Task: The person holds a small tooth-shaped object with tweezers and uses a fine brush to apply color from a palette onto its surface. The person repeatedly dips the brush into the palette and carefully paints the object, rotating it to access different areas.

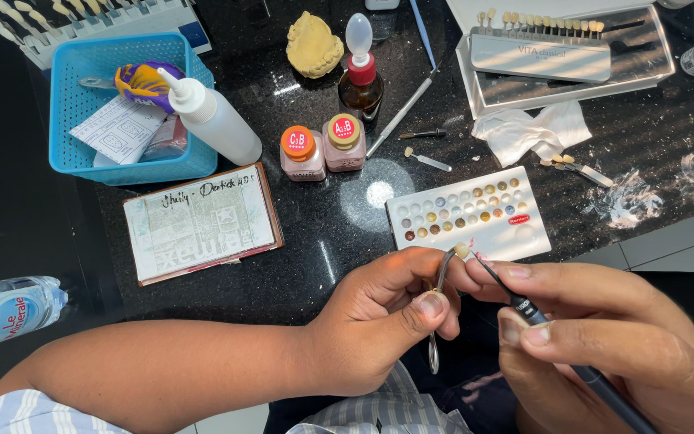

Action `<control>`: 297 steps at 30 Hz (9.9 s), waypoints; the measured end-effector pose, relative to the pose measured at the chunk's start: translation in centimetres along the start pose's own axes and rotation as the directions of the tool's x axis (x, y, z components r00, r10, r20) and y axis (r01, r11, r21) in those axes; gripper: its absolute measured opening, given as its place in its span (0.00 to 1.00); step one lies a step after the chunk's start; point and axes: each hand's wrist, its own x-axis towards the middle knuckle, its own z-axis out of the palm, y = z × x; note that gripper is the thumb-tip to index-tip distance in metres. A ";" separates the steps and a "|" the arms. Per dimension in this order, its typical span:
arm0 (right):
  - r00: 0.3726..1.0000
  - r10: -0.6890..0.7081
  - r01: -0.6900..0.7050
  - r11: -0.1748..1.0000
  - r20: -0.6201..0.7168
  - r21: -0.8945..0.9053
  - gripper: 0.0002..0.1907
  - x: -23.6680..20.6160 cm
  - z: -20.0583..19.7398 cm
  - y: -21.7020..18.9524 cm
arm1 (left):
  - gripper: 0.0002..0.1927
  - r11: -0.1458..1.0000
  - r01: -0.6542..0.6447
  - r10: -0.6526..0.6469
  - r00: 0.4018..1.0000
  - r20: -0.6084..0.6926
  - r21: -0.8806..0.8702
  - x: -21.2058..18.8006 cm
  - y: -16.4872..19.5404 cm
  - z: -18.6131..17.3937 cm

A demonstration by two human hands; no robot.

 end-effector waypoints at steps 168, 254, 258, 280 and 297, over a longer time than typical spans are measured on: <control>0.948 0.027 0.010 0.993 -0.318 0.114 0.14 -1.0 3.2 0.9 | 0.12 0.818 -0.022 0.114 0.986 -0.124 0.575 0.5 2.9 1.4; 0.965 -0.056 0.084 0.991 -0.255 0.100 0.16 -0.6 2.2 2.1 | 0.12 0.774 -0.039 0.144 0.983 -0.115 0.632 0.7 2.7 1.3; 0.963 -0.023 0.071 0.983 -0.269 0.172 0.15 -1.2 2.1 2.6 | 0.11 0.778 -0.037 0.139 0.984 -0.115 0.628 0.8 2.6 1.3; 0.927 0.094 0.004 0.965 -0.362 0.261 0.15 -1.4 4.0 0.1 | 0.11 0.988 -0.079 0.077 0.997 0.024 0.135 -0.1 0.4 0.0; 0.949 0.098 0.007 0.944 -0.300 0.331 0.14 -1.6 3.4 0.9 | 0.09 0.988 -0.047 0.047 0.999 0.001 0.149 0.1 0.7 0.2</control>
